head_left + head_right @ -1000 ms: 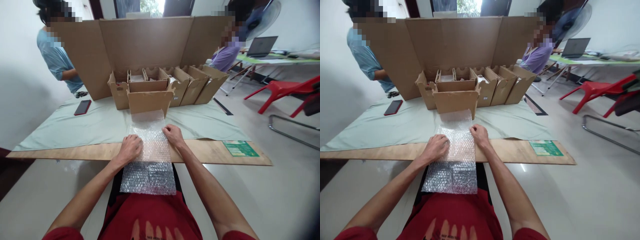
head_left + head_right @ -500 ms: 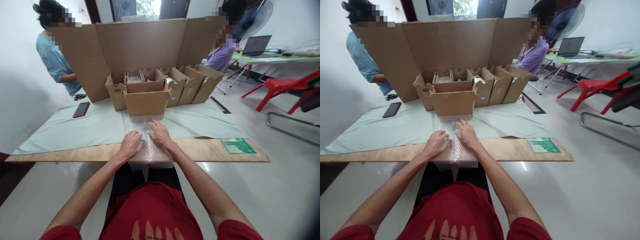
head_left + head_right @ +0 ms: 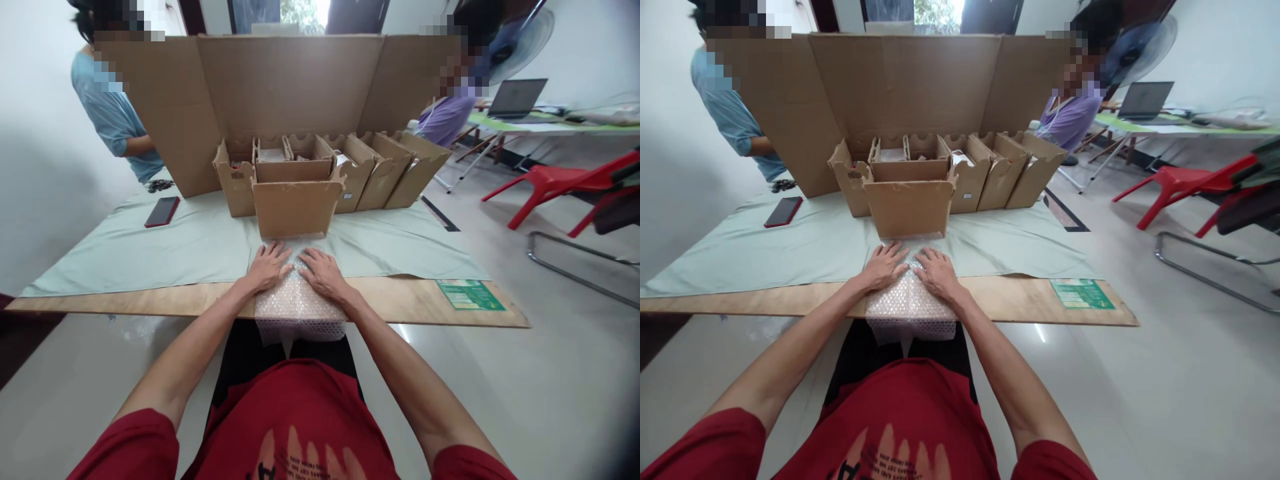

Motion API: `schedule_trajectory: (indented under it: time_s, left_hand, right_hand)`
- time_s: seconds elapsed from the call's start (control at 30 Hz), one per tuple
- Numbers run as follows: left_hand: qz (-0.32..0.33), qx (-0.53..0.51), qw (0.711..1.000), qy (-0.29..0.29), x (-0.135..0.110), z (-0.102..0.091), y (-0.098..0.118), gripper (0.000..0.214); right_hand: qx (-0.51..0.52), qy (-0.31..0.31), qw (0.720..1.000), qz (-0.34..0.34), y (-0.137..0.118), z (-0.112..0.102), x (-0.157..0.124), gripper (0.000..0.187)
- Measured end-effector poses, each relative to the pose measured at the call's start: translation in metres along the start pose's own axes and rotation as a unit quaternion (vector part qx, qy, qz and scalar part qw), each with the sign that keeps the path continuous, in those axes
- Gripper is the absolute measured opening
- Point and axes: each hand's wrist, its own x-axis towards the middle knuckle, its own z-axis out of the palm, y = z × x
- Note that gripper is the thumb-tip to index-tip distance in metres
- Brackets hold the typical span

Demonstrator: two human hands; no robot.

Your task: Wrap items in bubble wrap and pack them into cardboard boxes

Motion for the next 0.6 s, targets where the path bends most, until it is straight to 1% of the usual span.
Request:
schedule_trajectory:
  time_s: [0.03,0.1,0.2,0.23,0.27,0.33,0.37,0.43,0.53,0.6]
  left_hand:
    - [0.0,0.0,1.0,-0.003,0.0,-0.001,0.0,0.057]
    - [-0.001,-0.003,1.0,-0.005,0.0,-0.003,0.0,0.058]
    - [-0.001,-0.014,1.0,-0.002,0.0,-0.001,-0.001,0.057]
    - [-0.002,-0.02,1.0,0.0,0.0,0.0,-0.002,0.057]
    - [-0.003,-0.026,1.0,0.004,0.0,0.002,-0.002,0.057]
    - [-0.008,-0.038,0.999,0.013,0.001,0.003,-0.002,0.056]
    - [-0.011,-0.044,0.999,0.019,0.001,0.002,-0.002,0.056]
    - [-0.017,-0.054,0.998,0.036,0.0,-0.002,-0.001,0.056]
    - [-0.018,-0.061,0.996,0.067,-0.014,-0.011,0.001,0.053]
    - [-0.005,-0.071,0.993,0.094,-0.034,-0.016,0.001,0.048]
  right_hand:
    - [0.015,0.015,1.0,0.006,-0.002,-0.004,-0.01,0.034]
    - [0.042,0.047,0.998,0.022,-0.005,-0.014,-0.045,0.029]
    - [0.093,0.095,0.989,0.06,-0.006,-0.024,-0.119,0.034]
    - [0.155,0.13,0.974,0.096,-0.005,-0.025,-0.144,0.031]
    - [0.198,0.143,0.961,0.129,-0.003,-0.024,-0.165,0.029]
    - [0.253,0.121,0.946,0.164,0.0,-0.017,-0.196,0.027]
    - [0.267,0.099,0.944,0.169,0.002,-0.012,-0.203,0.026]
    - [0.292,0.055,0.941,0.164,0.003,0.001,-0.204,0.028]
    - [0.347,0.008,0.927,0.14,-0.002,0.015,-0.186,0.032]
    - [0.386,-0.02,0.915,0.114,-0.008,0.019,-0.175,0.03]
